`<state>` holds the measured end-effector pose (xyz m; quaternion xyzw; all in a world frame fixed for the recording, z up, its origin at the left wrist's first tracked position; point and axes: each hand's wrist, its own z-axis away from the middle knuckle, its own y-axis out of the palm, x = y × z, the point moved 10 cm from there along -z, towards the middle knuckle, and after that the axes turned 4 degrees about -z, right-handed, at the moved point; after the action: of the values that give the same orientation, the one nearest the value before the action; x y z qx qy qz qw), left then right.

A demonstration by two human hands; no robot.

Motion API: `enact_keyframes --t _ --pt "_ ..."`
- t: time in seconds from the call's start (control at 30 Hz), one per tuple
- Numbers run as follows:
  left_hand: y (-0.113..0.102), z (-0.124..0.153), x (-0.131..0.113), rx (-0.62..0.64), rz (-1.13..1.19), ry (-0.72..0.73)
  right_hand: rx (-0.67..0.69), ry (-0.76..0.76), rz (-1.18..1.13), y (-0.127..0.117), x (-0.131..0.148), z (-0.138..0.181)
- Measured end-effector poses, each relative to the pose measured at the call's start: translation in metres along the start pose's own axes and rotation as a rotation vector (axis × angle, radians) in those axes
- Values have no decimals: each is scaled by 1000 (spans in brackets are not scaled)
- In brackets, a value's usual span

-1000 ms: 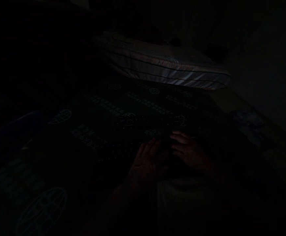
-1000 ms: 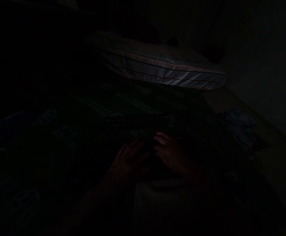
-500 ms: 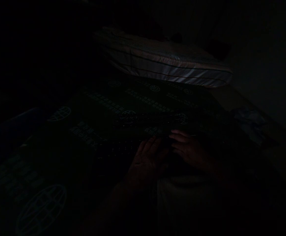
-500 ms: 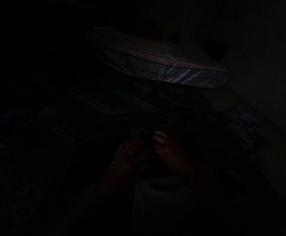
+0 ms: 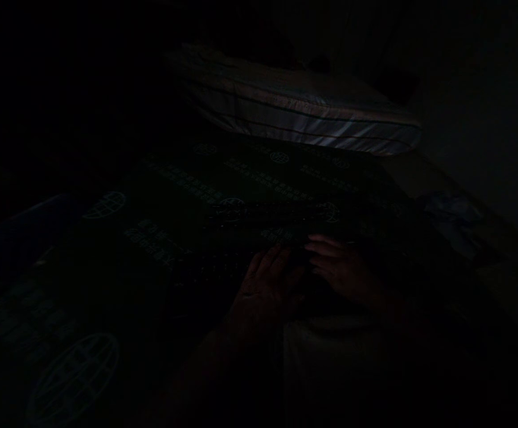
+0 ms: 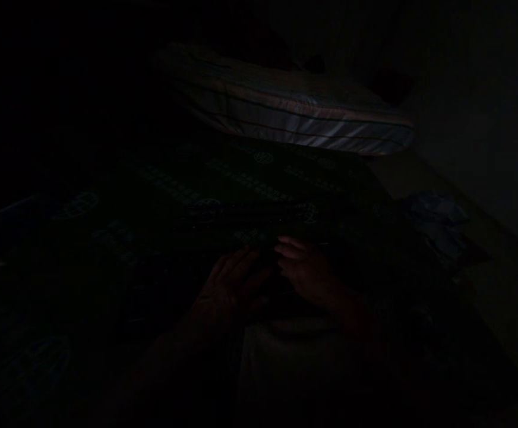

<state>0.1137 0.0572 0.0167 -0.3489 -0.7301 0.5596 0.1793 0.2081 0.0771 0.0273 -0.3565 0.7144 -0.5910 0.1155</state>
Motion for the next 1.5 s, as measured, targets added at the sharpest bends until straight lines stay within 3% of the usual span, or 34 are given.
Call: enact_keyframes --t 0.47,1.03,1.5 --pt "1 -2 0 7 -2 -3 -27 28 -18 -4 -2 1" --pt "3 -2 0 8 -34 -2 -149 -104 323 -6 35 18" --pt "1 -1 -1 -26 -39 14 -168 -69 315 1 35 21"
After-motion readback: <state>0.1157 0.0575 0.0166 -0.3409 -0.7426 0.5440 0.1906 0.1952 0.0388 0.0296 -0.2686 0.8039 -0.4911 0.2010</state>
